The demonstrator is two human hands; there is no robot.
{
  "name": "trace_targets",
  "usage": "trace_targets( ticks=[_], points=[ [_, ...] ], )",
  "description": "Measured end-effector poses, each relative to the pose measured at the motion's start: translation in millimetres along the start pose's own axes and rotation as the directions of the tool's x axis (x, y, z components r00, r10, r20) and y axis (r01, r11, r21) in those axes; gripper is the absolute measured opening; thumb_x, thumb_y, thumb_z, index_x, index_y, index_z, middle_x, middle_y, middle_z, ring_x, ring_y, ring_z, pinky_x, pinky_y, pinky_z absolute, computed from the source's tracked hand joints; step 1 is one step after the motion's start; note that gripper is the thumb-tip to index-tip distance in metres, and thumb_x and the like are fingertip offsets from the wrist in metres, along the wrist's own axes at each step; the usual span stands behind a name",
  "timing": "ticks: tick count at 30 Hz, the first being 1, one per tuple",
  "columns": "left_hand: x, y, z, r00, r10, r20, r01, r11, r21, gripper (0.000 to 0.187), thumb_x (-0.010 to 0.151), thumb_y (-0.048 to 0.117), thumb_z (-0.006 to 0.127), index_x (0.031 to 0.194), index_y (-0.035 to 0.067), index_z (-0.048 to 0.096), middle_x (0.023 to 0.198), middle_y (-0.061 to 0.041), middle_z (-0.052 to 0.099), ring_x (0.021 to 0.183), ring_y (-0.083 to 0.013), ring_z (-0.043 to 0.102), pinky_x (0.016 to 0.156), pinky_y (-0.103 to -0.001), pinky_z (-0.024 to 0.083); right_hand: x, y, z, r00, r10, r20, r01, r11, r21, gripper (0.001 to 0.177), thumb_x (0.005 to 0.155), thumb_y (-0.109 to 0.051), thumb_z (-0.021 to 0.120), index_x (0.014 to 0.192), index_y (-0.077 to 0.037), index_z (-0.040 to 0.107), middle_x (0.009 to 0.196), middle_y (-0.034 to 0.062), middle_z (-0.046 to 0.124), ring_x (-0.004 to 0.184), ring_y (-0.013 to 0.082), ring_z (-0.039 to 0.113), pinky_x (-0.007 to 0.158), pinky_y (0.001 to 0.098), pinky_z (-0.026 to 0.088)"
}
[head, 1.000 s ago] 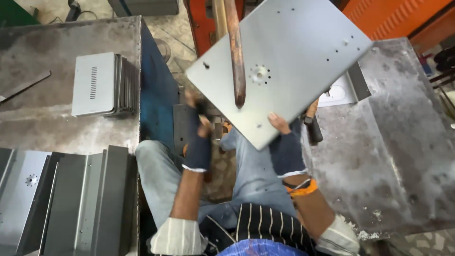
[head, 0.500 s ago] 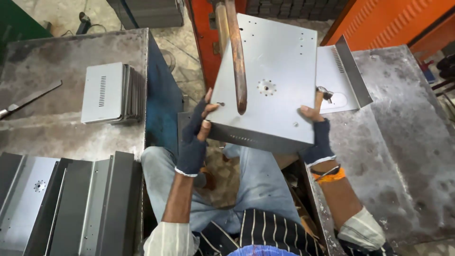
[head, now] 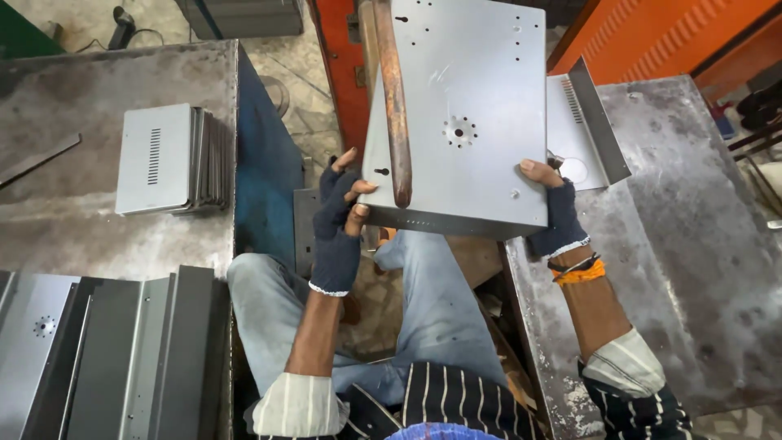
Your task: Using a spot welding machine and hammer to assemble metal plates into enclosures.
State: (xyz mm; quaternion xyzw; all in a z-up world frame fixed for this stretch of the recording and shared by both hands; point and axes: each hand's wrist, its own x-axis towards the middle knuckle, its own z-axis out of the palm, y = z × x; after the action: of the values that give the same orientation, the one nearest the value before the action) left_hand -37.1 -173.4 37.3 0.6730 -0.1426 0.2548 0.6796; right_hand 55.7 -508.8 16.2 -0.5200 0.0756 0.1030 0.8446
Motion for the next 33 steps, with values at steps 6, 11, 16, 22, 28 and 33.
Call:
trace_targets(
  ticks=[6,11,16,22,28,33],
  points=[
    [-2,10,8,0.995,0.090,-0.044,-0.086,0.992,0.092,0.029,0.110,0.029,0.058,0.116,0.002,0.069,0.158,-0.016,0.050,0.150,-0.0297,0.044,0.126,-0.044,0.036,0,4,-6,0.999,-0.020,-0.041,0.018,0.999,-0.034,0.038,0.086,-0.023,0.071,0.115,0.000,0.067,0.103,0.0103,0.072,0.090,0.0222,0.072,0.083,0.0345,0.060],
    [-2,9,13,0.997,0.027,-0.077,-0.028,1.000,-0.007,0.027,0.110,0.026,0.058,0.113,0.002,0.069,0.156,-0.018,0.053,0.144,-0.0310,0.052,0.121,-0.043,0.042,-9,-1,-1,0.999,-0.020,0.029,0.022,0.996,-0.081,0.042,0.089,-0.029,0.069,0.119,0.000,0.067,0.105,0.0096,0.072,0.092,0.0192,0.070,0.082,0.0319,0.058],
    [2,14,9,0.996,0.067,-0.064,-0.061,0.994,0.091,0.024,0.109,0.023,0.059,0.113,0.002,0.071,0.151,-0.017,0.059,0.141,-0.0293,0.056,0.119,-0.042,0.044,-13,-3,0,1.000,0.009,0.007,-0.008,0.992,-0.123,0.046,0.088,-0.032,0.069,0.123,-0.001,0.066,0.106,0.0090,0.071,0.093,0.0185,0.070,0.081,0.0317,0.058],
    [0,17,8,0.996,0.049,-0.080,-0.039,0.992,0.119,0.019,0.107,0.015,0.058,0.112,0.002,0.071,0.148,-0.017,0.062,0.135,-0.0293,0.058,0.117,-0.042,0.045,-11,-7,-2,0.999,0.033,0.032,-0.025,0.977,-0.213,0.055,0.087,-0.036,0.069,0.127,0.000,0.064,0.109,0.0097,0.071,0.095,0.0183,0.070,0.083,0.0310,0.057],
    [-1,18,11,0.991,0.080,-0.106,-0.063,0.986,0.157,0.021,0.108,0.017,0.058,0.114,0.002,0.071,0.146,-0.017,0.063,0.136,-0.0299,0.058,0.119,-0.043,0.044,1,-1,-11,0.998,0.039,0.045,-0.030,0.983,-0.183,0.048,0.086,-0.034,0.070,0.122,-0.002,0.065,0.107,0.0077,0.071,0.093,0.0180,0.070,0.082,0.0316,0.058],
    [-1,17,10,0.993,0.104,-0.060,-0.095,0.984,0.148,0.027,0.111,0.023,0.055,0.121,0.002,0.068,0.150,-0.016,0.059,0.144,-0.0313,0.053,0.124,-0.043,0.039,11,5,-3,0.999,-0.002,0.032,0.004,0.998,-0.068,0.043,0.084,-0.027,0.072,0.118,-0.001,0.067,0.102,0.0083,0.072,0.089,0.0198,0.072,0.081,0.0320,0.060]
  ],
)
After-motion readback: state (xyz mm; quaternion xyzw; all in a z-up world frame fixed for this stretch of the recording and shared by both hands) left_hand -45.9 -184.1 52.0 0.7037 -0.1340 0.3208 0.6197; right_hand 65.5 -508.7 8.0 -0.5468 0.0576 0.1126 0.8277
